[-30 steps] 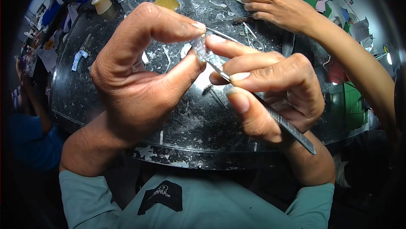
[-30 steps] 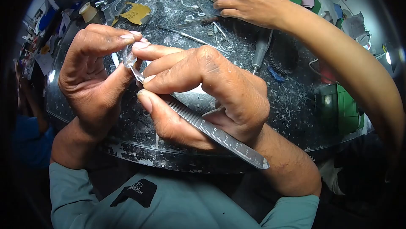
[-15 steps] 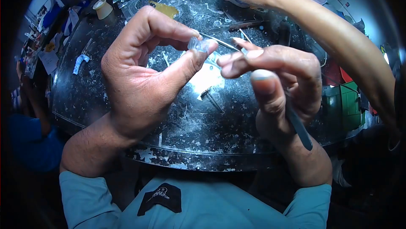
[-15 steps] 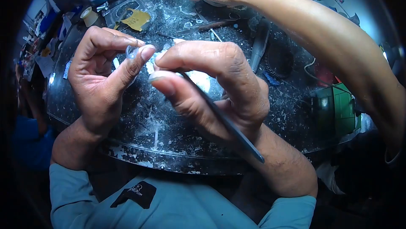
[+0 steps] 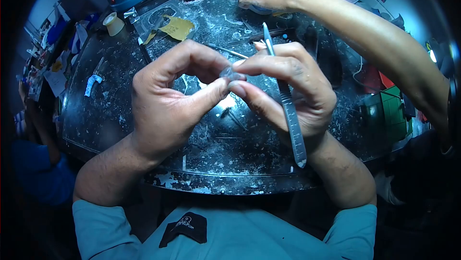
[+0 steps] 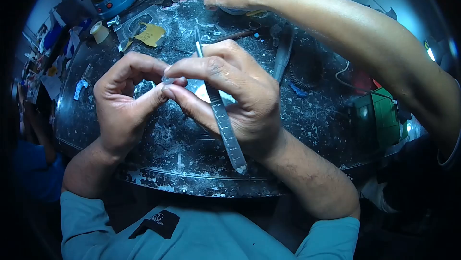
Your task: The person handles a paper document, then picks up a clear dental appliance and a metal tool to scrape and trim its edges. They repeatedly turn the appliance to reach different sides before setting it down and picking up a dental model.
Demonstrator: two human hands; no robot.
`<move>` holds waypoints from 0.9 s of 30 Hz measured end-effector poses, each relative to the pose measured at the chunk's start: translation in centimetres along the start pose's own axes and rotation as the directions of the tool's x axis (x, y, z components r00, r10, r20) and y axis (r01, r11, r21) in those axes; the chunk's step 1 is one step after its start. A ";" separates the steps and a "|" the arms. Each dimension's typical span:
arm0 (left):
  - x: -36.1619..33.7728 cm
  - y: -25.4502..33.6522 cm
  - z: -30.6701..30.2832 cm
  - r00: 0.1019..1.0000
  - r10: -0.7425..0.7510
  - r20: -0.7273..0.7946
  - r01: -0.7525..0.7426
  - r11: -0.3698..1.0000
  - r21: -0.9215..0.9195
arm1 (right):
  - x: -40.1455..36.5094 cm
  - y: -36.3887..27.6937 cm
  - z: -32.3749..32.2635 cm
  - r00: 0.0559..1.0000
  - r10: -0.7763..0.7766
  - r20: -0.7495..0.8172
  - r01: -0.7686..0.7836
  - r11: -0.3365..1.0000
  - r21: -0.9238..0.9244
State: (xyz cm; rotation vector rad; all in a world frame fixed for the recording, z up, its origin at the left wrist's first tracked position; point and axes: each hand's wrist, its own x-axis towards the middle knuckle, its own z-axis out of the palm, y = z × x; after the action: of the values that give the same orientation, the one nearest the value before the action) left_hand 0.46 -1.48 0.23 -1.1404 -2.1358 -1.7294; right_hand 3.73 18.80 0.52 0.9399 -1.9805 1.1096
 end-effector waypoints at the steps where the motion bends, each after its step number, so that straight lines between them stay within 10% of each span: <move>1: 0.1 0.0 0.1 1.000 0.007 0.005 -0.007 1.000 -0.005 | -0.1 0.1 0.0 1.000 -0.008 0.009 0.007 1.000 0.005; 10: 0.1 0.3 0.1 0.960 -0.253 0.124 0.282 0.873 -0.399 | -0.1 -0.2 0.1 0.973 0.226 -0.037 -0.215 0.958 0.192; 23: 0.7 0.5 0.5 0.980 -0.176 -0.095 0.144 0.950 -0.278 | -0.3 0.1 -1.3 0.912 0.407 0.055 -0.402 0.859 0.316; 27: 0.7 0.7 0.3 0.953 -0.293 0.083 0.304 0.920 -0.248 | -0.4 -0.2 -0.2 0.901 0.434 -0.028 -0.359 0.779 0.515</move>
State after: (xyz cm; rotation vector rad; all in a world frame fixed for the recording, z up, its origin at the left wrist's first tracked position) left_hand 0.48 -0.82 1.03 -0.9518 -2.2587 -2.1901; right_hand 4.11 19.01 0.39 0.6586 -1.8453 1.9474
